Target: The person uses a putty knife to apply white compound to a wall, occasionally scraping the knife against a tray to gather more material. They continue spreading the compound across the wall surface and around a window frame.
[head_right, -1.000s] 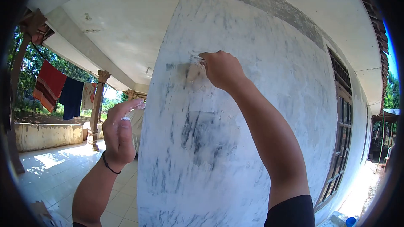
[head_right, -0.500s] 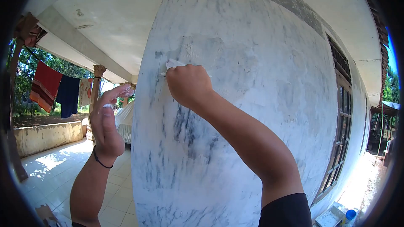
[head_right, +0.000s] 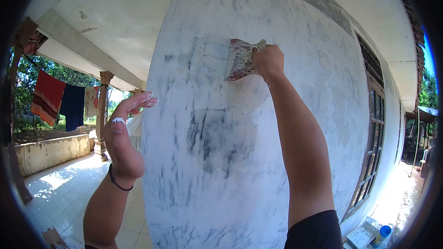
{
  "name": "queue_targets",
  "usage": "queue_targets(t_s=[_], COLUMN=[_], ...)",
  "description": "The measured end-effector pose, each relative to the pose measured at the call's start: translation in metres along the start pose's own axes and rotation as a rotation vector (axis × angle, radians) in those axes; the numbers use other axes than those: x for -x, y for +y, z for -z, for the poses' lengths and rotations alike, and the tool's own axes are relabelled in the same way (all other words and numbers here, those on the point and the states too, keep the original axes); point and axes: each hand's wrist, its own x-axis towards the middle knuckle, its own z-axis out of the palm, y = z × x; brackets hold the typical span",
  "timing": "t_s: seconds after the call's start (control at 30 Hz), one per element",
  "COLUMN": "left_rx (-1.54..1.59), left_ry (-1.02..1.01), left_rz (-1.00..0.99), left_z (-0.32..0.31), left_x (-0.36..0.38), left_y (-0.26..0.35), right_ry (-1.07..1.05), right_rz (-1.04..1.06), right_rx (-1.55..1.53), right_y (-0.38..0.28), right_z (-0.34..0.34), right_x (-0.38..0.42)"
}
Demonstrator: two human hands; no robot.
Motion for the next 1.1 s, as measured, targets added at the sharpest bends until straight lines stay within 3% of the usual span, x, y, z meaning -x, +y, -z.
queue_targets(t_s=[0.1, 0.17, 0.2, 0.27, 0.33, 0.57, 0.67, 0.77, 0.83, 1.0, 1.1], left_rx=[-0.016, -0.009, 0.005, -0.014, -0.034, -0.050, -0.035, -0.091, -0.099, -0.077, -0.065], left_ry=[-0.001, 0.022, 0.040, 0.035, 0.035, -0.018, -0.015, -0.025, -0.022, -0.016, -0.018], left_rz=[-0.013, -0.003, 0.008, 0.020, 0.025, -0.039, -0.069, -0.105, -0.118, -0.099, -0.093], left_z=[0.006, 0.012, 0.015, 0.021, 0.025, 0.021, 0.022, 0.027, 0.030, 0.022, 0.013], left_x=[-0.001, -0.002, -0.002, -0.001, -0.003, -0.026, -0.033, -0.035, -0.036, -0.032, -0.028], left_y=[-0.002, -0.004, -0.004, -0.002, 0.002, 0.013, 0.023, 0.027, 0.025, 0.020, 0.019], right_ry=[-0.125, 0.060, 0.056, 0.102, -0.061, -0.219, -0.248, -0.185, -0.091, 0.055, -0.058], right_rz=[-0.074, 0.185, 0.186, 0.326, 0.338, 0.619, 0.632, 0.392, 0.371, 0.604, 0.725], right_rx=[-0.049, 0.197, 0.194, 0.473, 0.544, 0.207, 0.109, 0.036, 0.057, 0.428, 0.448], right_y=[-0.018, -0.037, -0.049, -0.081, -0.094, -0.146, -0.149, -0.142, -0.123, -0.077, -0.083], right_z=[0.028, 0.039, 0.038, 0.016, -0.026, -0.094, -0.075, -0.042, -0.026, -0.047, -0.082], right_x=[-0.003, 0.000, 0.010, 0.042, 0.054, 0.142, 0.148, 0.130, 0.105, 0.063, 0.104])
